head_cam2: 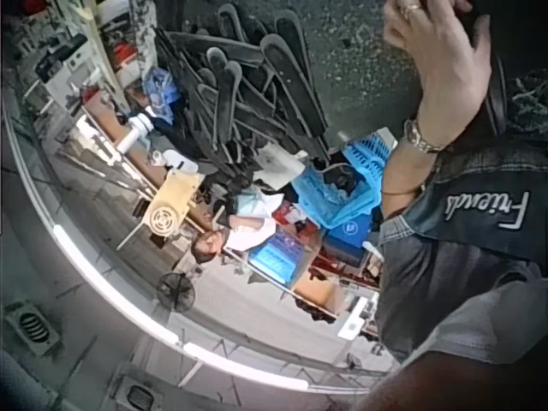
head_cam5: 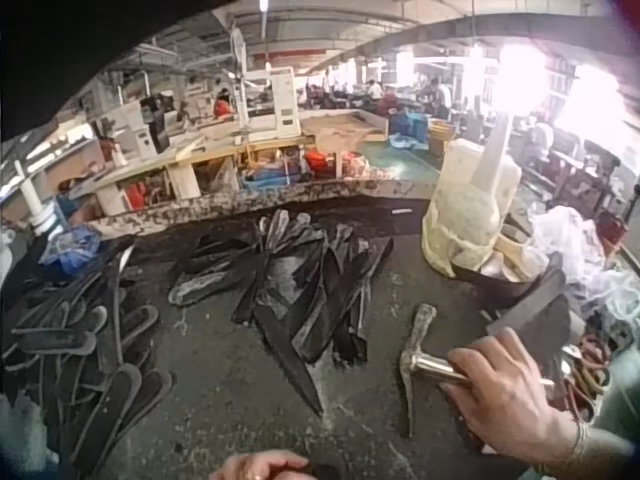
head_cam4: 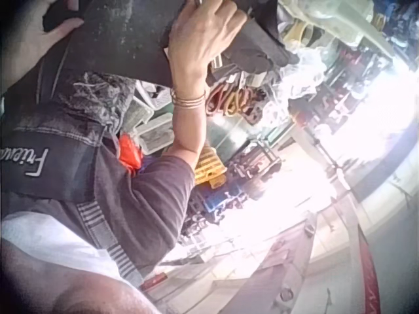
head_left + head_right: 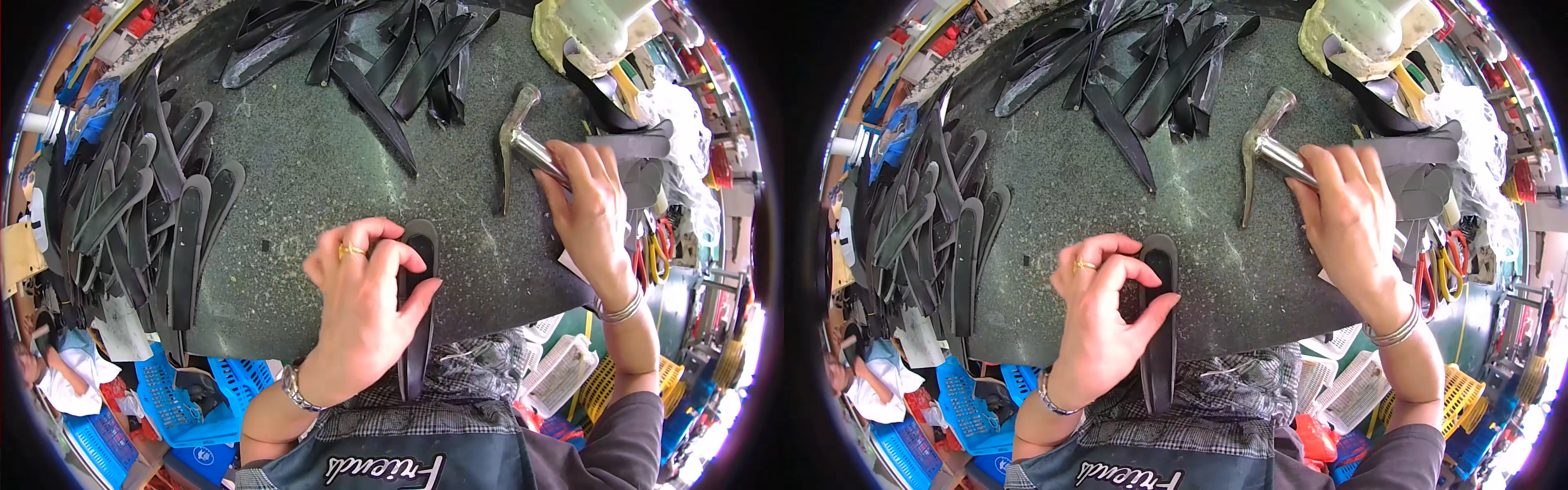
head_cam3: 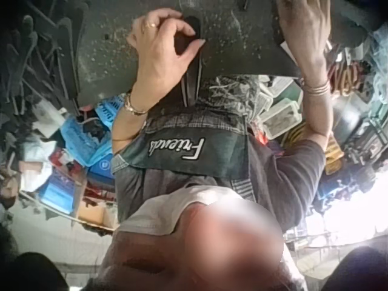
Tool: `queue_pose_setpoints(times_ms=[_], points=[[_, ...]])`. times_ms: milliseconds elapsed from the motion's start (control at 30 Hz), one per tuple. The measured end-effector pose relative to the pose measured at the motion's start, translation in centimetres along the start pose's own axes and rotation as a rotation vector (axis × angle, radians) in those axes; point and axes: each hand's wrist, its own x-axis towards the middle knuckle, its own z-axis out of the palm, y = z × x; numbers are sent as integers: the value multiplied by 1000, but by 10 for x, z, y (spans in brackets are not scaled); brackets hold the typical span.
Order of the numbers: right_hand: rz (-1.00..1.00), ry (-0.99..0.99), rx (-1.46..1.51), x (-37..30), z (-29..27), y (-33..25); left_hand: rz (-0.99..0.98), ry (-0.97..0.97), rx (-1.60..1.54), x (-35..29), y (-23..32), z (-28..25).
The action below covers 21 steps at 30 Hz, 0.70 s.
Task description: Hammering and assembling black shoe components on a factory workbench.
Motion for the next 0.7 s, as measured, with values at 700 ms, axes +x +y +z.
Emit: queue_pose_setpoints(times_ms=[700], points=[[-113, -189, 775, 3, 15, -81, -38, 85, 12, -12, 4, 12]])
